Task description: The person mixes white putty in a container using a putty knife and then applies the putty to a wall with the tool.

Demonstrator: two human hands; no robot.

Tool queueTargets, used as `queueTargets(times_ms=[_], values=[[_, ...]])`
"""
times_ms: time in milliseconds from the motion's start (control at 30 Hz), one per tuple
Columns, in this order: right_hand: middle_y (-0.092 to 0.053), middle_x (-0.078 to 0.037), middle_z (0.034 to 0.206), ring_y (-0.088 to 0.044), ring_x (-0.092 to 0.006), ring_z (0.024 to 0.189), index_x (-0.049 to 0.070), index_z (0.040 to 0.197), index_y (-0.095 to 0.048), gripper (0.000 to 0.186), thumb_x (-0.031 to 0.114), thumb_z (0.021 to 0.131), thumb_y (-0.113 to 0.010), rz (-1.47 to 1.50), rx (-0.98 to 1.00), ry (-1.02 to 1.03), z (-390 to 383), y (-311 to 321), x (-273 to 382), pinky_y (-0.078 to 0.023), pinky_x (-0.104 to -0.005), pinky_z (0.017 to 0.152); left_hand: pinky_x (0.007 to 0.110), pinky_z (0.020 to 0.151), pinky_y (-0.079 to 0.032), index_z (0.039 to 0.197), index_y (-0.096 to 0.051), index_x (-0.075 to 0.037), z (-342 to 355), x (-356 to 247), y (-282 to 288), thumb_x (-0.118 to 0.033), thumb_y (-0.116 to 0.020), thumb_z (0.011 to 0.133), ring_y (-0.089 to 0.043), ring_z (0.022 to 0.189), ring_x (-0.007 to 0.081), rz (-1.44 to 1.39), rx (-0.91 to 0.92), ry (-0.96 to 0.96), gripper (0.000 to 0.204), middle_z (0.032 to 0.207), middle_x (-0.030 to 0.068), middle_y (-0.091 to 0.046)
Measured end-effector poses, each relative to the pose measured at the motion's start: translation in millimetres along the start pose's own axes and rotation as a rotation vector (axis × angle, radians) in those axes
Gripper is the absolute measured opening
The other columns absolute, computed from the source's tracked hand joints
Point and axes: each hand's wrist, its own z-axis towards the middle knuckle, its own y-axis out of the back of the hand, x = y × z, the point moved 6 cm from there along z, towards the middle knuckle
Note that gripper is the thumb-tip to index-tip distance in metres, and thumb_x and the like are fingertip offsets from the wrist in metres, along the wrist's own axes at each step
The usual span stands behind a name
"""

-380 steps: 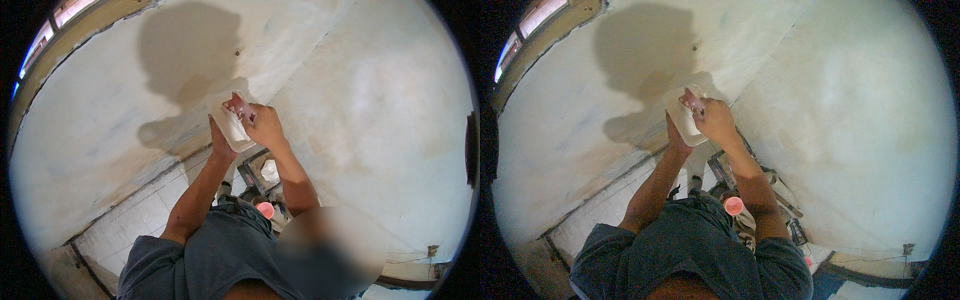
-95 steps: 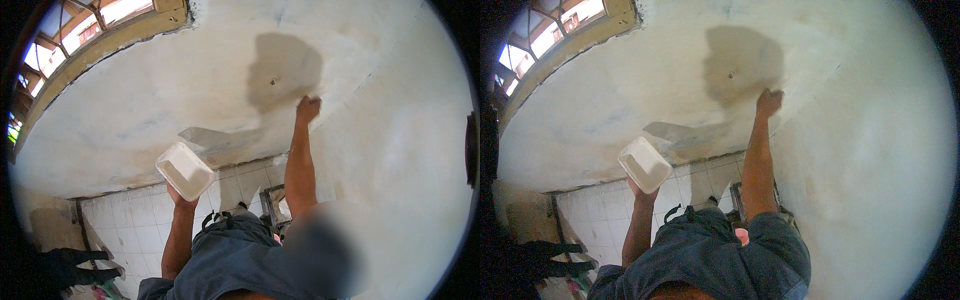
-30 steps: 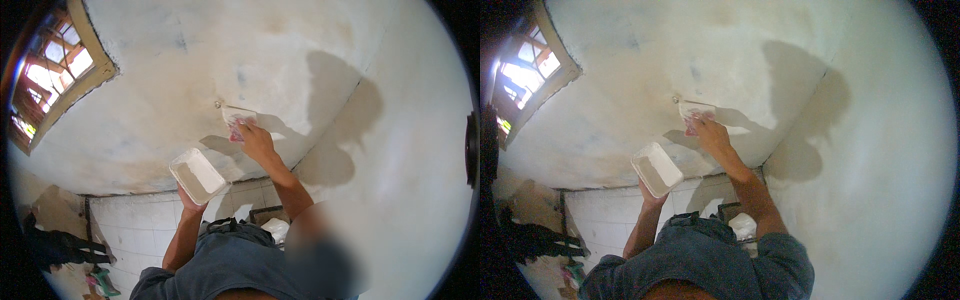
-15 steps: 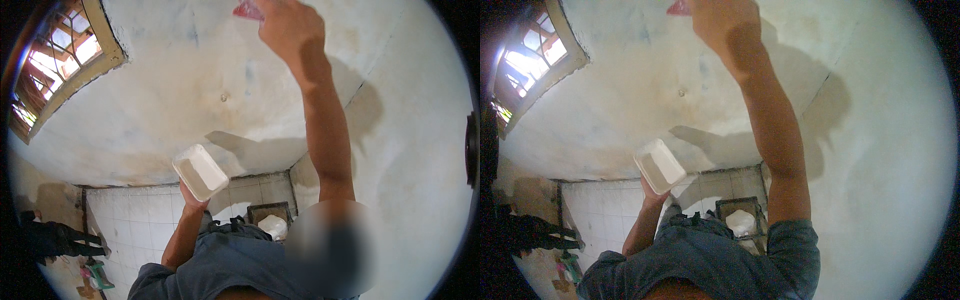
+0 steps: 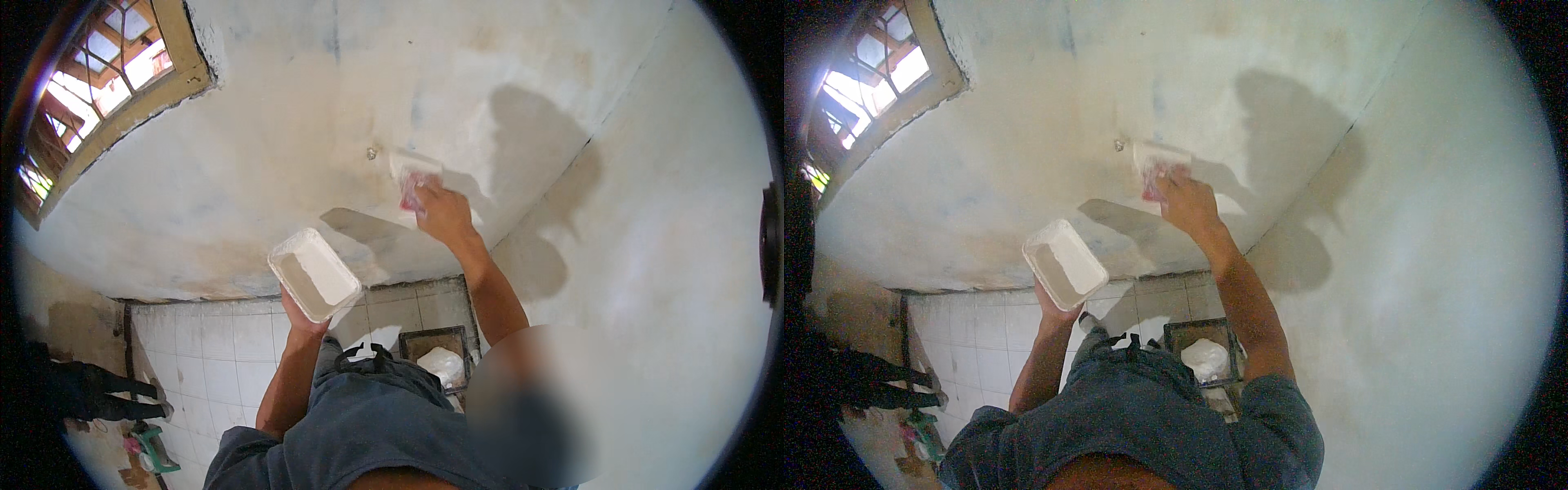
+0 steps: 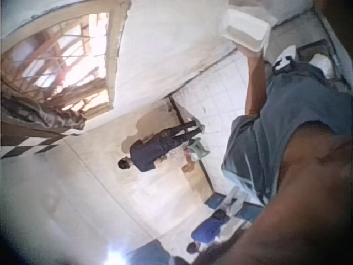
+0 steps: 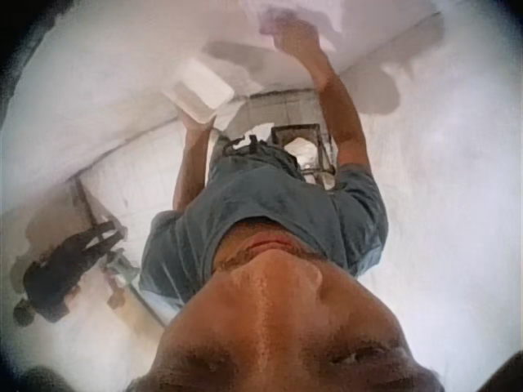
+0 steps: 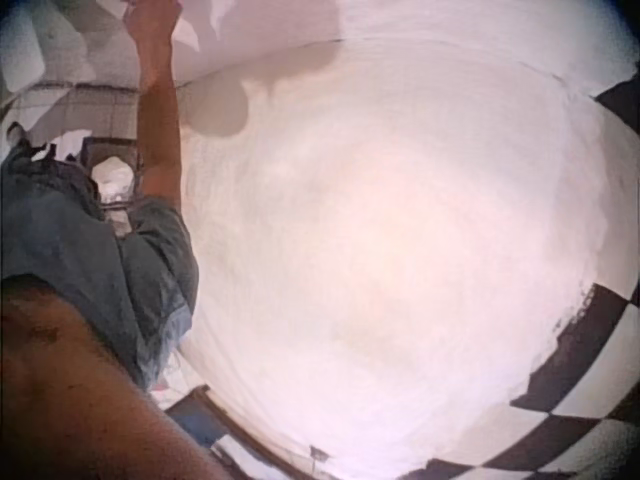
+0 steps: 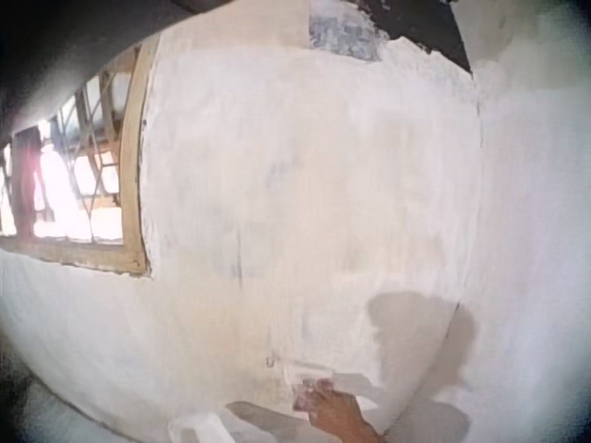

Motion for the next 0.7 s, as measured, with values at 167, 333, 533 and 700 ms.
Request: queueTargets(times_ms=[167,333,533,700], values=[[-0.063,-0.014,0.106,-0.066,-0.0299,0.079,0.011,0.101,-0.063,0.035,0.012,0.067,-0.07,-0.031,-0.6,-0.082,42.7,85.4,2.1,-0.055,-0.04,0.067,0.051,0.097,-0.047,0.135,-0.046,-0.014,2.7,-1.7,-6.6,-0.047,-0.039,0.097,-0.057,0.116,0.0295,0.059,0.021,-0.009,0.05,0.126,0.0074,-0.057],[-0.065,-0.012,0.104,-0.065,-0.0319,0.084,0.009,0.102,-0.063,0.026,0.006,0.076,-0.061,-0.206,-0.29,-0.024,33.5,-33.3,-15.4,-0.055,-0.0407,0.064,0.047,0.099,-0.047,0.137,-0.045,-0.014,13.1,-2.0,2.8,-0.05,-0.036,0.097,-0.056,0.117,0.0277,0.12,0.13,0.012,0.055,0.129,0.0054,-0.056],[-0.064,-0.017,0.084,-0.063,-0.0378,0.075,0.004,0.087,-0.061,0.014,0.009,0.074,-0.064,0.294,-0.563,-0.394,-42.9,-22.1,-54.2,-0.05,-0.0441,0.065,0.048,0.098,-0.047,0.136,-0.046,-0.016,7.4,-7.1,0.5,-0.052,-0.035,0.097,-0.057,0.117,0.0269,0.134,0.032,0.005,0.055,0.128,0.0048,-0.056],[-0.049,-0.014,0.064,-0.047,-0.0282,0.059,0.0,0.071,-0.047,0.016,0.008,0.074,-0.06,0.772,-1.092,-0.775,-25.1,54.1,-117.6,-0.043,-0.0413,0.061,0.047,0.097,-0.047,0.135,-0.046,-0.015,6.7,-5.1,-2.9,-0.051,-0.034,0.097,-0.057,0.116,0.0271,0.119,0.039,0.03,0.054,0.127,0.0049,-0.057]])
